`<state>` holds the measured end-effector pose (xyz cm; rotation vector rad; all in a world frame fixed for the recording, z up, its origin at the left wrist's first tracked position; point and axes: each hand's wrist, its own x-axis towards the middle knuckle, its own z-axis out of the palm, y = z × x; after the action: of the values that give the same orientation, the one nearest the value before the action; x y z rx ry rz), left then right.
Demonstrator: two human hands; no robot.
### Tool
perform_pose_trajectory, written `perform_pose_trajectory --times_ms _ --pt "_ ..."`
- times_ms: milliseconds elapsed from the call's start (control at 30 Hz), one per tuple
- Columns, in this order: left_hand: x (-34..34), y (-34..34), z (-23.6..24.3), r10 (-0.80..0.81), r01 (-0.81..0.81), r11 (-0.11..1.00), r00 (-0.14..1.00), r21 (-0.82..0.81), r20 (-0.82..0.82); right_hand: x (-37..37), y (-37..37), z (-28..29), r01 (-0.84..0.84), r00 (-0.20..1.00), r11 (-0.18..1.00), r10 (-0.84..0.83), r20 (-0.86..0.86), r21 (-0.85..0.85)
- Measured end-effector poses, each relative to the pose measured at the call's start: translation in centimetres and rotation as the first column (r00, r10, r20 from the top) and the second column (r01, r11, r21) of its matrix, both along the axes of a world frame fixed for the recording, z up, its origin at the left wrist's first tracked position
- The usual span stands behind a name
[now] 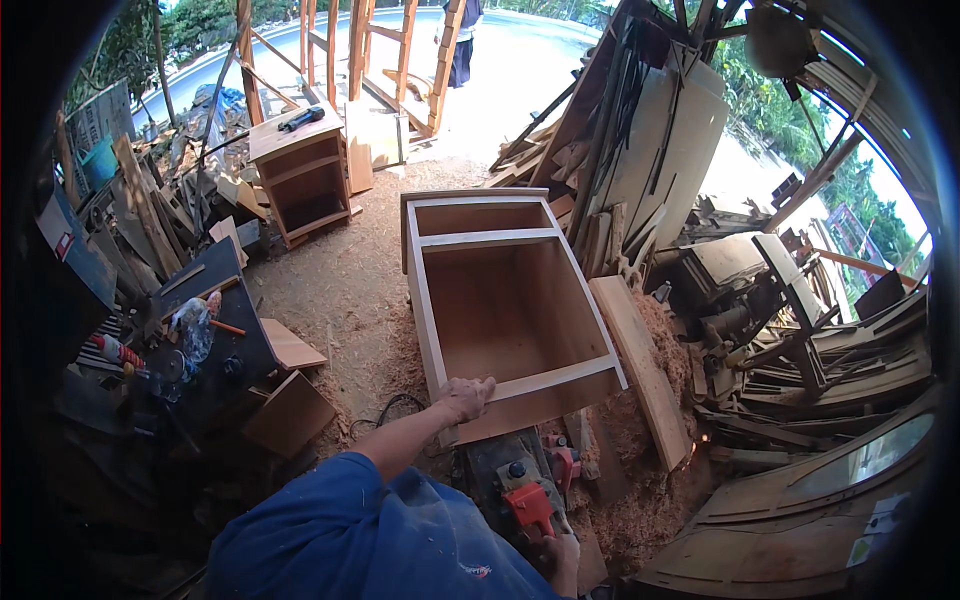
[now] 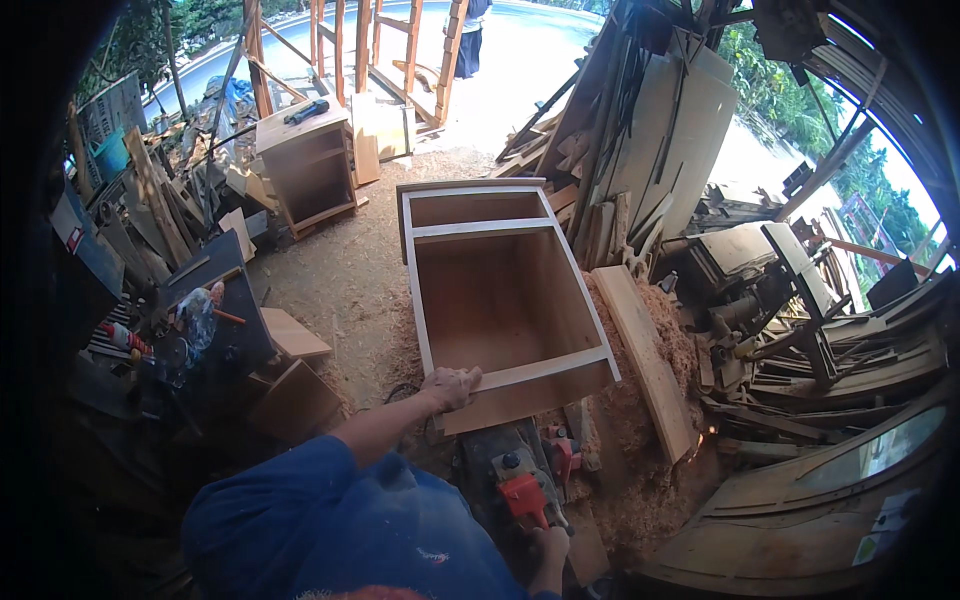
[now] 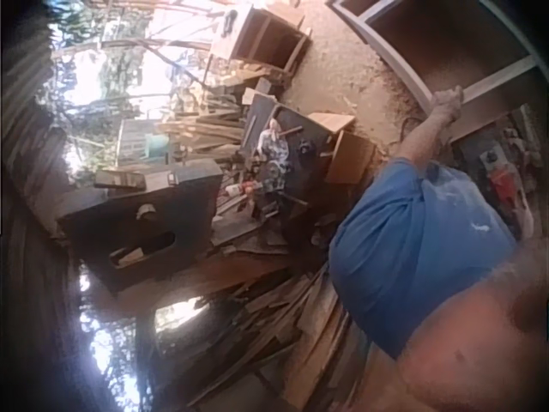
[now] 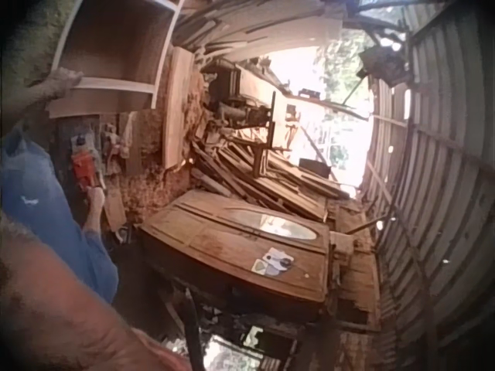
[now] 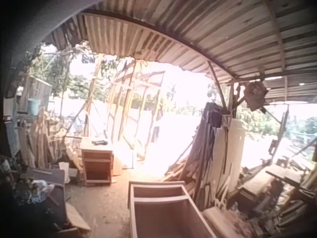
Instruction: The person sands the outer edges and surfaces of a small wooden cabinet using a power sander. They then set the sander down and pick up several wooden planks.
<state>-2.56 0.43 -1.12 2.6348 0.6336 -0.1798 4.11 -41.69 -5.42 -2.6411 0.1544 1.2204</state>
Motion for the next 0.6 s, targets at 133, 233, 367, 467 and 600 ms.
perform_pose_trajectory --times_ms 133,233,367,467,600 --pt "1.7 0.1 0.2 -0.046 0.045 0.999 0.999 -0.017 -0.003 3.4 2.1 -6.6 -0.442 0.729 0.883 0.249 0.638 0.16" --pt "1.0 0.0 1.5 -0.035 0.037 0.997 0.999 -0.07 0.019 4.8 10.1 -3.7 -0.309 0.86 0.834 0.041 0.509 0.456" --pt "2.0 3.6 1.4 0.122 -0.055 0.958 0.966 -0.281 0.227 4.2 20.7 2.4 0.033 0.971 0.598 -0.21 0.116 0.801" --pt "4.6 12.2 2.5 0.076 -0.021 0.989 0.921 -0.146 0.381 4.1 26.3 4.0 0.205 0.944 0.488 -0.328 -0.04 0.848" --pt "7.4 27.0 2.2 0.133 -0.239 0.951 0.887 0.195 0.442 3.6 30.0 1.7 0.202 0.895 0.424 -0.447 0.01 0.883"
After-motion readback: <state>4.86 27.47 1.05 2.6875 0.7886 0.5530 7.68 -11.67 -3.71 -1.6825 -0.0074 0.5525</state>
